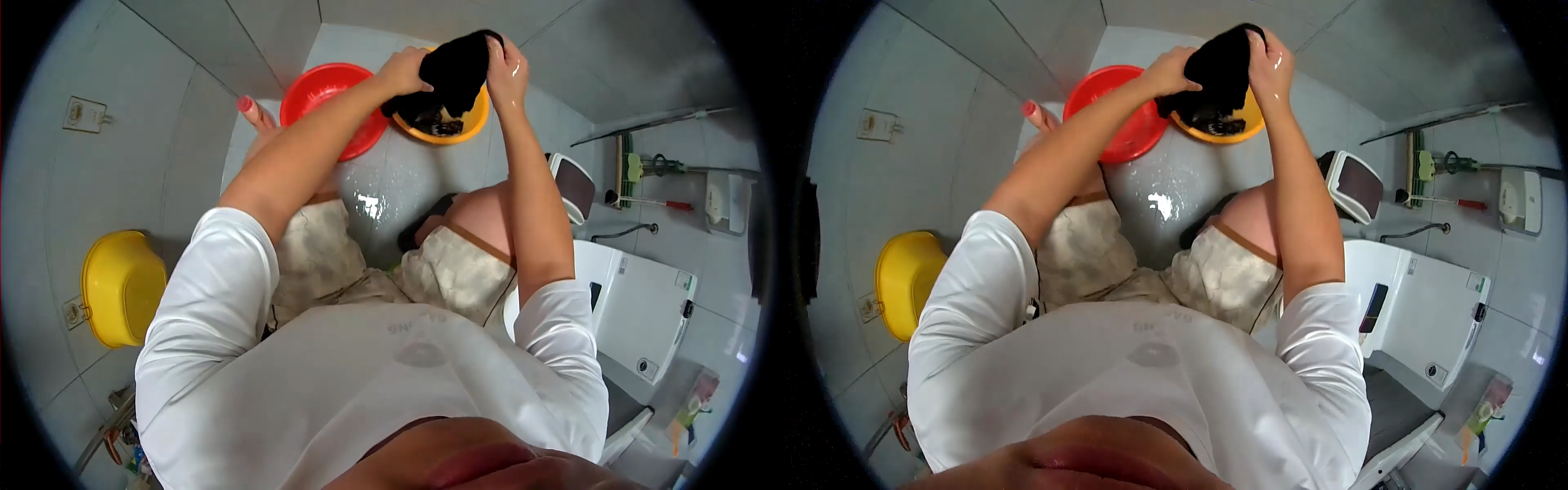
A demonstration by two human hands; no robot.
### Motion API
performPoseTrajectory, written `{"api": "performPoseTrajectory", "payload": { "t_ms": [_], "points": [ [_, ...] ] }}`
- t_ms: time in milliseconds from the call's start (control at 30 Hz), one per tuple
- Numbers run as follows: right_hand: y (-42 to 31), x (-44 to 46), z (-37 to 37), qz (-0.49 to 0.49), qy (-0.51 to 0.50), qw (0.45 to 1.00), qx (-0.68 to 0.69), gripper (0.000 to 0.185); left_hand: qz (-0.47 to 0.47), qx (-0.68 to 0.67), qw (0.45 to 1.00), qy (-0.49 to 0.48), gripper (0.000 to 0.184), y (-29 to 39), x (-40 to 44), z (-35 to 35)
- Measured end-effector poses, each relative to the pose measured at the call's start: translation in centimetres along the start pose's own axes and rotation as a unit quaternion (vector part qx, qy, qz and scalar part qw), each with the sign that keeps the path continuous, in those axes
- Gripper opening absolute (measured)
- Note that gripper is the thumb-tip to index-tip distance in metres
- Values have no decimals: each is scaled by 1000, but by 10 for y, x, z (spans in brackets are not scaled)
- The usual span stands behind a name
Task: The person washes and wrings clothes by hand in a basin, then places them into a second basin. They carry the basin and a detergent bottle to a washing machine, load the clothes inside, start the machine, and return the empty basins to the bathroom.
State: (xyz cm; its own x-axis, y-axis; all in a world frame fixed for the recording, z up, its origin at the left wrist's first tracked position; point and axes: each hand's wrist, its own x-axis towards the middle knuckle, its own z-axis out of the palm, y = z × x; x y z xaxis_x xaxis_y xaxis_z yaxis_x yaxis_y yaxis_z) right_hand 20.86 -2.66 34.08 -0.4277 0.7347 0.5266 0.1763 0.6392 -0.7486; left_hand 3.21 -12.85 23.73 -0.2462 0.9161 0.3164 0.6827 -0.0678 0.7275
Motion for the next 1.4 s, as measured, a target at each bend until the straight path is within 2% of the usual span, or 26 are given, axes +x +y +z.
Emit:
{"api": "performPoseTrajectory", "payload": {
  "t_ms": [67, 133, 200, 267, 300, 333, 433, 467, 533, 600, 667, 733, 767, 800, 867, 900, 933, 1000, 1067, 1133, 1167, 1200, 1267, 1300, 1333, 1400],
  "points": [
    [-9, -11, 5, -28, -8, 999, -17, 24, -48, 32, 990, -131, 60, -19, -3, 0],
    [-20, -10, 2, -45, -42, 996, 59, 23, -120, 78, 985, -101, 52, -30, -4, 3],
    [-14, -5, -6, -57, -36, 998, 12, 21, -141, 115, 975, -126, 48, -26, 3, -14],
    [21, 5, -13, -65, 21, 997, -47, 22, -157, 105, 974, -122, 47, -18, 10, -34],
    [25, 10, -19, -87, 36, 993, -71, 22, -175, 97, 972, -120, 45, -14, 12, -44],
    [33, 21, -25, -163, 63, 974, -145, 24, -178, 96, 972, -118, 45, -12, 15, -49],
    [31, 26, -40, -76, 58, 985, -145, 25, -88, 64, 992, -66, 43, -7, 30, -64],
    [26, 26, -43, -48, 57, 987, -145, 25, -93, 61, 992, -66, 43, -3, 34, -69],
    [20, 24, -44, -27, 45, 990, -132, 26, -115, -136, 984, -18, 13, 12, 39, -81],
    [19, 24, -41, 14, 18, 999, -45, 28, -127, -167, 978, -3, 13, 13, 45, -83],
    [19, 21, -38, 10, -23, 1000, 13, 33, -100, -327, 937, 73, 11, 2, 55, -76],
    [22, 19, -39, 104, -243, 961, -77, 38, -97, -363, 923, 81, 14, 25, 54, -85],
    [31, 18, -38, 135, -326, 928, -121, 43, -103, -434, 890, 93, 17, 37, 54, -87],
    [22, 14, -34, 194, -406, 891, -62, 43, -110, -503, 851, 102, 19, 43, 55, -86],
    [18, 4, -22, 181, -445, 877, 18, 44, -107, -541, 828, 100, 23, 51, 60, -83],
    [18, 4, -16, 105, -458, 882, 42, 65, -104, -548, 824, 101, 23, 58, 60, -86],
    [19, 2, -11, 104, -459, 882, 42, 65, -100, -555, 820, 103, 23, 64, 60, -87],
    [11, -9, 12, 62, -316, 942, 98, 74, -92, -525, 838, 115, 21, 71, 60, -86],
    [7, -13, 34, 75, -282, 948, 126, 74, -50, -400, 909, 107, 17, 78, 57, -82],
    [-16, -12, 45, 155, -317, 922, 160, 67, -31, -405, 912, 55, 18, 86, 52, -79],
    [-18, -15, 49, 169, -274, 931, 170, 48, 13, -369, 929, 25, 18, 78, 54, -77],
    [-15, -14, 48, 170, -272, 931, 173, 48, 58, -331, 942, -5, 18, 71, 55, -78],
    [-6, -11, 45, 129, -265, 949, 113, 33, 75, -319, 945, -22, 23, 59, 55, -81],
    [-4, -11, 44, 85, -229, 967, 79, 28, 91, -311, 945, -36, 28, 56, 53, -84],
    [-2, -12, 41, 85, -227, 967, 80, 28, 92, -310, 945, -37, 28, 54, 49, -87],
    [-3, -10, 34, 59, -228, 971, 30, 27, 21, -328, 940, -92, 43, 49, 43, -91]
  ]
}}
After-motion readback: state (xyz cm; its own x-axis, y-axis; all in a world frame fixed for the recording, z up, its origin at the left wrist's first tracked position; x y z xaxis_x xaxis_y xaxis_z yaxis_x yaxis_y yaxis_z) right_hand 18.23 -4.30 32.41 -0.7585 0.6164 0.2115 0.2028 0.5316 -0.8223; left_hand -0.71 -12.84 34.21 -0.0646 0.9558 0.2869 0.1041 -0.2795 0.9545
